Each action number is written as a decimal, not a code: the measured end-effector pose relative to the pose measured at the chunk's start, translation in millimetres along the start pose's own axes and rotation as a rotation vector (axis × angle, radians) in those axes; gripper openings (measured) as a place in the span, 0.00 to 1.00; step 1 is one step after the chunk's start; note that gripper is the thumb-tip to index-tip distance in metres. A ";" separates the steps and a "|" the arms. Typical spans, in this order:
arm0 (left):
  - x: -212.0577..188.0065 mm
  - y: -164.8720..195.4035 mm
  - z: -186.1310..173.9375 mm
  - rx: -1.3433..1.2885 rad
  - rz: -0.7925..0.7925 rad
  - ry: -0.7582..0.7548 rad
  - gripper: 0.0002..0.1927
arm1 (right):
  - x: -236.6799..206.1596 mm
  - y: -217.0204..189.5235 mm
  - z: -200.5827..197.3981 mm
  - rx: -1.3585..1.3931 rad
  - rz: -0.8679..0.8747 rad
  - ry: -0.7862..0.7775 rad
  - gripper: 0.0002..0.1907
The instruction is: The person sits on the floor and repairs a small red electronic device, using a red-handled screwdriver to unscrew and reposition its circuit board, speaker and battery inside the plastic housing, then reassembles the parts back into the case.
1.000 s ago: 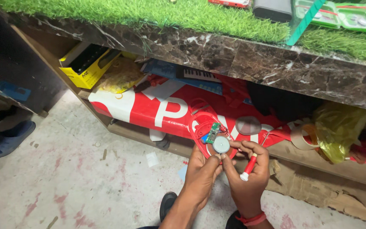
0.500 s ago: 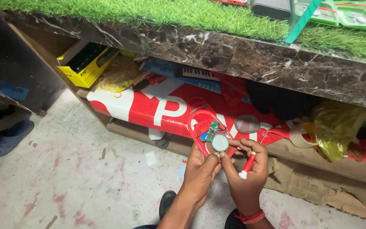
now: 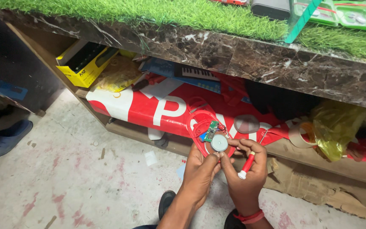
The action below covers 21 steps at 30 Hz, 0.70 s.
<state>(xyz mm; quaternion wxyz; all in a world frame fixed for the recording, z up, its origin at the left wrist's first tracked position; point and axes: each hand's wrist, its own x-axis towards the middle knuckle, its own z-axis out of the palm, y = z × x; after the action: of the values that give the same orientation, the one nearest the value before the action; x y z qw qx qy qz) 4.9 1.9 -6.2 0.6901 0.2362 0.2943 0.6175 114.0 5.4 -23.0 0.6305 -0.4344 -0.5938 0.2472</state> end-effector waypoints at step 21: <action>1.6 -3.1 -0.9 -0.016 -0.004 0.000 0.26 | 0.4 0.5 0.0 0.007 0.007 0.008 0.27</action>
<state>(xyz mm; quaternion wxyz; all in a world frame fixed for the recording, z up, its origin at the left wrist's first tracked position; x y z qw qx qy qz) 6.7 3.1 -9.2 0.6932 0.2303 0.2896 0.6185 114.1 6.0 -23.2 0.6335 -0.4353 -0.5889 0.2497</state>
